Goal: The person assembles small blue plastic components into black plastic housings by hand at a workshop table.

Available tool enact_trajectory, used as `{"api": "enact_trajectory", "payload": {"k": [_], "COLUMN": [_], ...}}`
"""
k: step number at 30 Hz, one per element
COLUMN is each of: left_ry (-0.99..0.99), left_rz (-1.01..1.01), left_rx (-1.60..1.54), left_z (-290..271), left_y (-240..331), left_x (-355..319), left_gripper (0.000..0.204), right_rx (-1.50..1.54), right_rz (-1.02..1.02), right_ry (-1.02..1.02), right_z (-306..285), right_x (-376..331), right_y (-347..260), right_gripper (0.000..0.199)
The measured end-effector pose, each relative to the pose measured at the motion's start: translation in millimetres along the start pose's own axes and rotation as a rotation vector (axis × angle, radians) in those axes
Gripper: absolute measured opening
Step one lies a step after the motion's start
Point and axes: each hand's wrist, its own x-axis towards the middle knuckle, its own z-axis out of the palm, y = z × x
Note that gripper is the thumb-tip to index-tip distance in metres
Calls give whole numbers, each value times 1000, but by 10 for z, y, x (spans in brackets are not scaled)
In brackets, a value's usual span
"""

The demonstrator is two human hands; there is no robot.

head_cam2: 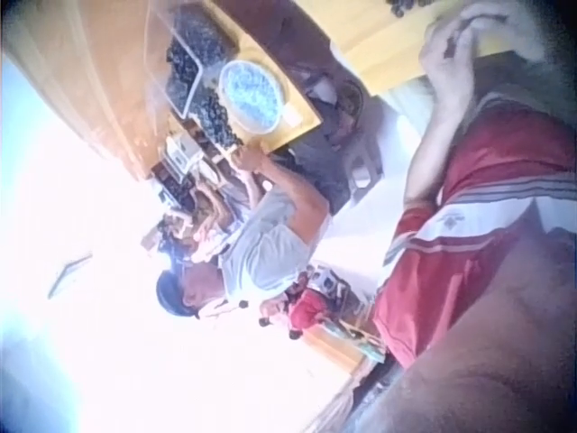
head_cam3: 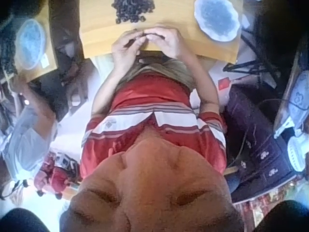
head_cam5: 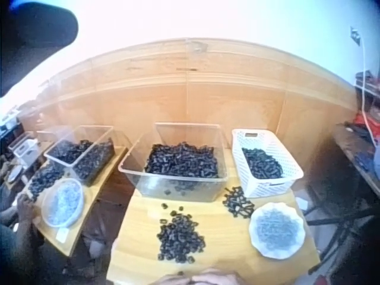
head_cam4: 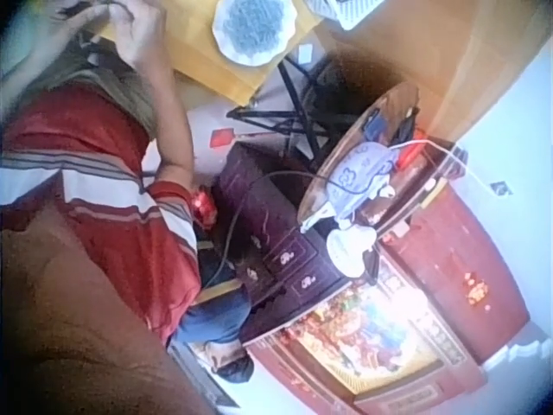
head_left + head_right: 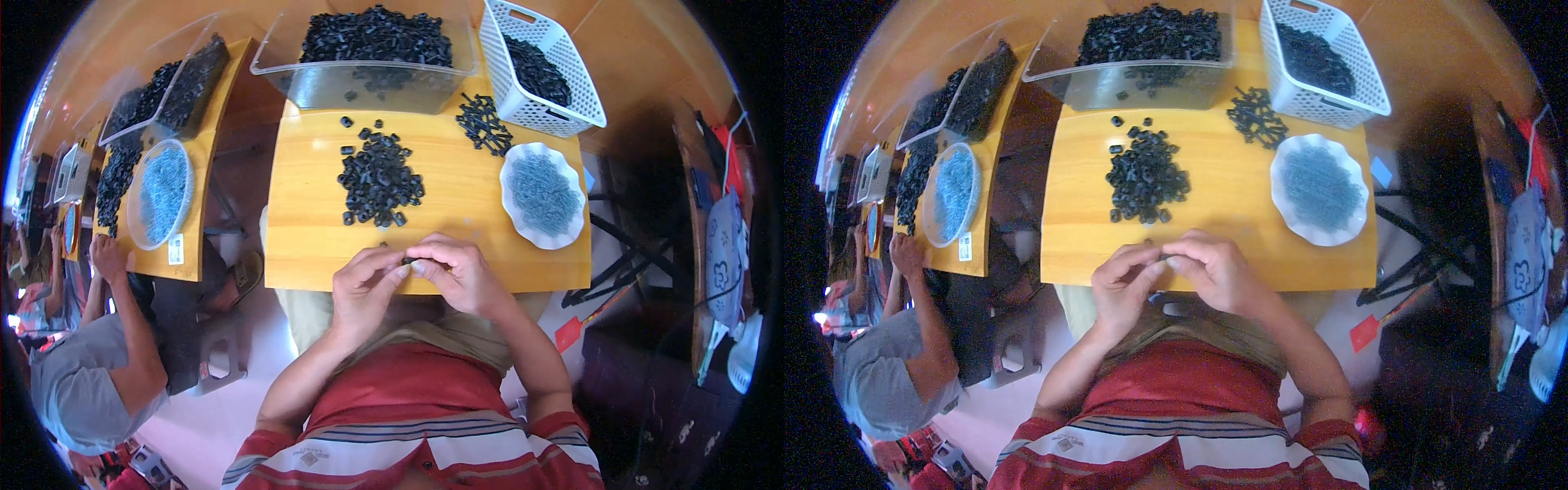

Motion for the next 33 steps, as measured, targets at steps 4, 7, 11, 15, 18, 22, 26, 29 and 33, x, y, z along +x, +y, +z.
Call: {"api": "enact_trajectory", "payload": {"k": [4, 7, 11, 15, 18, 22, 26, 29, 33], "left_ry": [35, 74, 65, 57, 25, 0, -27, -30, -54], "left_rz": [-93, -203, -174, -197, -196, -190, -158, -143, -153], "left_rx": [-200, -344, -327, -347, -345, -367, -456, -479, -493], "left_z": [73, 138, 172, 193, 190, 208, 229, 231, 243], "left_y": [-35, 28, 35, -20, -18, -56, -58, -49, -44], "left_x": [-41, -46, -44, -77, -64, -75, -59, -53, -51], "left_gripper": [18, 15, 12, 9, 9, 11, 12, 12, 12], "right_rx": [460, 556, 235, -469, -714, -907, -953, -985, -968], "right_rz": [339, 321, 207, -72, -5, 319, 432, 379, 296], "right_ry": [89, 154, 246, 409, 454, 450, 353, 370, 380], "right_z": [101, 128, 55, -201, -519, -816, -882, -867, -880], "right_x": [-105, -160, -223, -318, -469, -548, -556, -562, -595], "right_y": [-12, -20, -138, -94, 52, 62, 112, 147, 215], "right_gripper": [16, 16, 11, 17, 19, 28, 29, 25, 23]}}
